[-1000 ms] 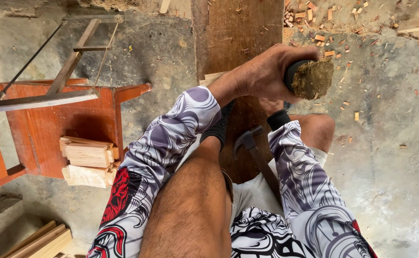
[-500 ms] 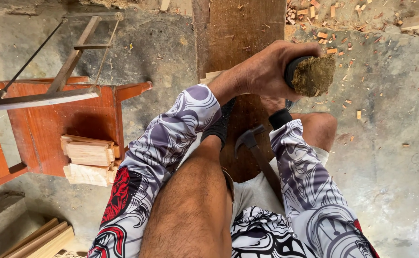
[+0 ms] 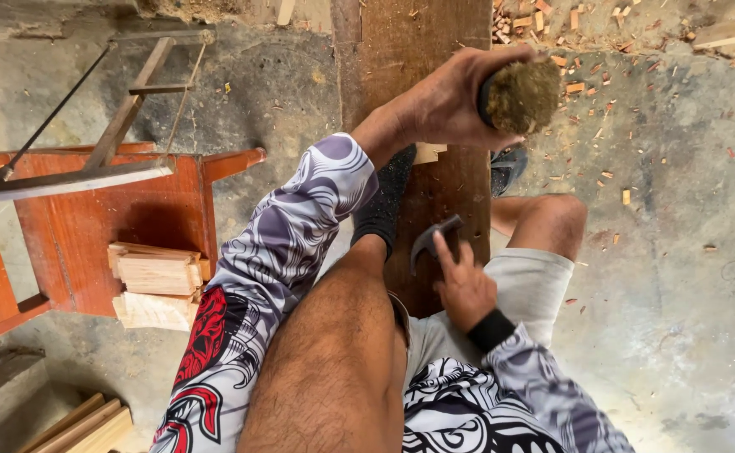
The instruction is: The person sits on a wooden workbench holding a stone in one hand and repeatedly hammers a small wooden block with a claw hammer. They set the block down, use a chisel on a wood piece, pick up additional wood pieces from a stack on the floor, and resume hammering the block on the bench.
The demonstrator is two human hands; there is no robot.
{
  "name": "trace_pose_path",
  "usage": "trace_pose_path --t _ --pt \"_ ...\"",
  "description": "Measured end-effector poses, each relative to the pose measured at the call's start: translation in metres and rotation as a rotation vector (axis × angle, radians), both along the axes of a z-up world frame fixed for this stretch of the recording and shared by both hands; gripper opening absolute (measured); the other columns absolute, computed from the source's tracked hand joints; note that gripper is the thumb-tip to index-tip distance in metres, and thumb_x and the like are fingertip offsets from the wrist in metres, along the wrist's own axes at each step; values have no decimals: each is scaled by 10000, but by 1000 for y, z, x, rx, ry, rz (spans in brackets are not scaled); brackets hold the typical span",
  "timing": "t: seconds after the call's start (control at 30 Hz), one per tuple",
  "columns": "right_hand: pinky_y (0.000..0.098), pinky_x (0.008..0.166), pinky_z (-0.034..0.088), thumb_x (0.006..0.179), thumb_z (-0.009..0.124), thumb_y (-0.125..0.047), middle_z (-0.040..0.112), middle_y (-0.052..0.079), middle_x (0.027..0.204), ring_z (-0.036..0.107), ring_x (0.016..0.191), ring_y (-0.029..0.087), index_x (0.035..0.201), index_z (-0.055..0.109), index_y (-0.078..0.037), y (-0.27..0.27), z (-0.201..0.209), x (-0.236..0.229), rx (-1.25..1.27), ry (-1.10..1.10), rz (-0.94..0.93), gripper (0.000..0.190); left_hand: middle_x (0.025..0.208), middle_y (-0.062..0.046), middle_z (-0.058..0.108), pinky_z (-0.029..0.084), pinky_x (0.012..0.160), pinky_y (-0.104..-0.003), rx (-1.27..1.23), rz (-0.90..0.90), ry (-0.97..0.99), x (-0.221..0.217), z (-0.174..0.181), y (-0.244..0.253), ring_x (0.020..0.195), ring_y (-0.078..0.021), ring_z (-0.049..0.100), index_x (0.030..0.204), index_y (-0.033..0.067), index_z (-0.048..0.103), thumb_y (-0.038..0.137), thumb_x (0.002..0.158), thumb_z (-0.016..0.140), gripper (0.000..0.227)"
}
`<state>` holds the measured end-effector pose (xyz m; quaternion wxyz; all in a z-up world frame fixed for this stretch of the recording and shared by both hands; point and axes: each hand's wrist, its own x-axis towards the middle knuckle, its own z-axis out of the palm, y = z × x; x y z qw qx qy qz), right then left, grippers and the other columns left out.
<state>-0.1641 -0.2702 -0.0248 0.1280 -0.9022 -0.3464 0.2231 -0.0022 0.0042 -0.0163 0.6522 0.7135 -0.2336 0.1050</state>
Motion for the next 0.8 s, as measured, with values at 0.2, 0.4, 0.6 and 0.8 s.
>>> trace_pose_path --t 0.2,0.4,0.6,0.8 --pt "492 827 545 924 726 -239 734 191 1039 710 891 391 1653 241 -334 -35 23 15 -320 391 -98 882 1249 -146 678 542 1087 -385 156 157 45 0 15 10 1184 -211 675 1484 1 454 214 781 1001 916" --pt "396 890 523 944 673 -59 696 243 1223 696 1057 346 1652 329 -114 -31 145 91 486 199 -246 789 1156 -65 760 608 1060 -342 -10 8 271 9 34 16 1069 -151 726 1312 24 621 167 779 854 599" --pt "243 595 505 1214 623 -279 630 40 958 580 674 87 1215 585 -105 -15 204 144 1011 29 -406 178 1195 -72 766 555 1142 -361 41 11 194 10 30 17 1103 -159 729 1328 17 631 134 778 842 600" --pt "431 582 488 1047 723 -277 644 128 844 605 632 283 1641 398 -126 54 184 178 394 -370 282 694 1214 -53 710 594 1044 -324 -172 -71 285 4 30 19 1105 -133 697 1320 24 565 120 784 829 604"
